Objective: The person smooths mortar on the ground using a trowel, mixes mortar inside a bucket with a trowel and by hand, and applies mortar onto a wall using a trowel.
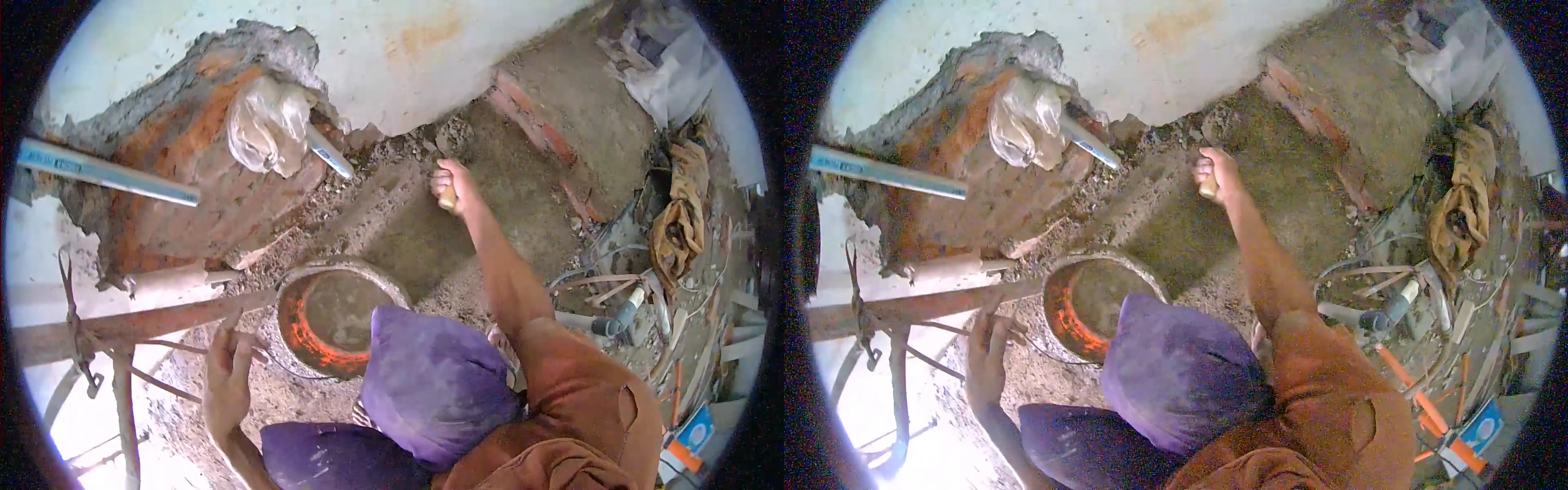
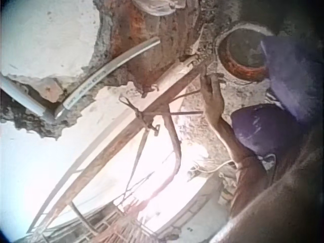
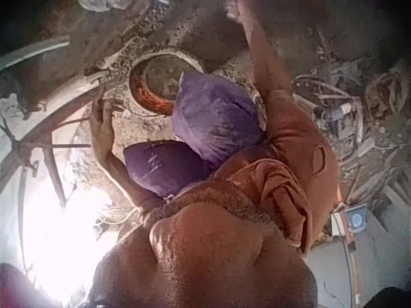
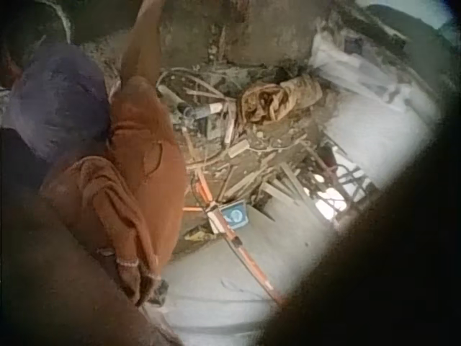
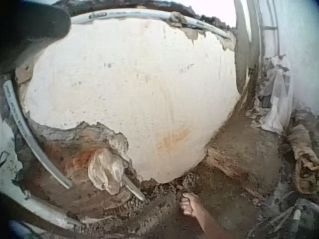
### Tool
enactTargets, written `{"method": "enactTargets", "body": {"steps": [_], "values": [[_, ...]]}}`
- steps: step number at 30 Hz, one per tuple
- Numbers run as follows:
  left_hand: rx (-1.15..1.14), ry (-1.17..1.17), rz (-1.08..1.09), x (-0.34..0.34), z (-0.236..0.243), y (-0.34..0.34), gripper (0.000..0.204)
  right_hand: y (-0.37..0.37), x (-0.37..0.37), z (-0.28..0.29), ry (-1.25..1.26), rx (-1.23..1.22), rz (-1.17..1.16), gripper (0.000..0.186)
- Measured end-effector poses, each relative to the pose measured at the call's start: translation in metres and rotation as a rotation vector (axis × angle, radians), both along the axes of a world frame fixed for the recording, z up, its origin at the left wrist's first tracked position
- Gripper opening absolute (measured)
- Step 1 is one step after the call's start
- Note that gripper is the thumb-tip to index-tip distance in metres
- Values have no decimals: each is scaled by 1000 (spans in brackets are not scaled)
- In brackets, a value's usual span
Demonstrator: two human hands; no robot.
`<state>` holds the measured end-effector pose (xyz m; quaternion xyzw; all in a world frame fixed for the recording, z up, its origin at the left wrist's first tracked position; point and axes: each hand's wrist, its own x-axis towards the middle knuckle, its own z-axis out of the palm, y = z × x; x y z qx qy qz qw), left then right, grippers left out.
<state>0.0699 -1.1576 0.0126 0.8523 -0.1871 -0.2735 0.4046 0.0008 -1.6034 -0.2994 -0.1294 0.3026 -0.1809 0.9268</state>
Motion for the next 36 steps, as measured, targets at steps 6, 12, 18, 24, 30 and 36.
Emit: {"method": "enactTargets", "body": {"steps": [6,12,18,24,30,36], "values": [[73,67,38,9,-15,-10,49,22,-82,68,115,-76,198,29],[187,-103,68,15,-36,2,51,67,-140,123,33,-135,606,25],[208,-171,82,10,-21,-6,45,106,-149,181,142,-472,740,23],[205,-196,187,11,-37,5,50,116,-123,188,76,-871,1029,33],[325,-280,160,20,-55,28,49,177,-93,225,81,-1436,1041,48],[314,-303,171,24,-56,21,49,166,-86,185,245,-2321,1272,28]]}}
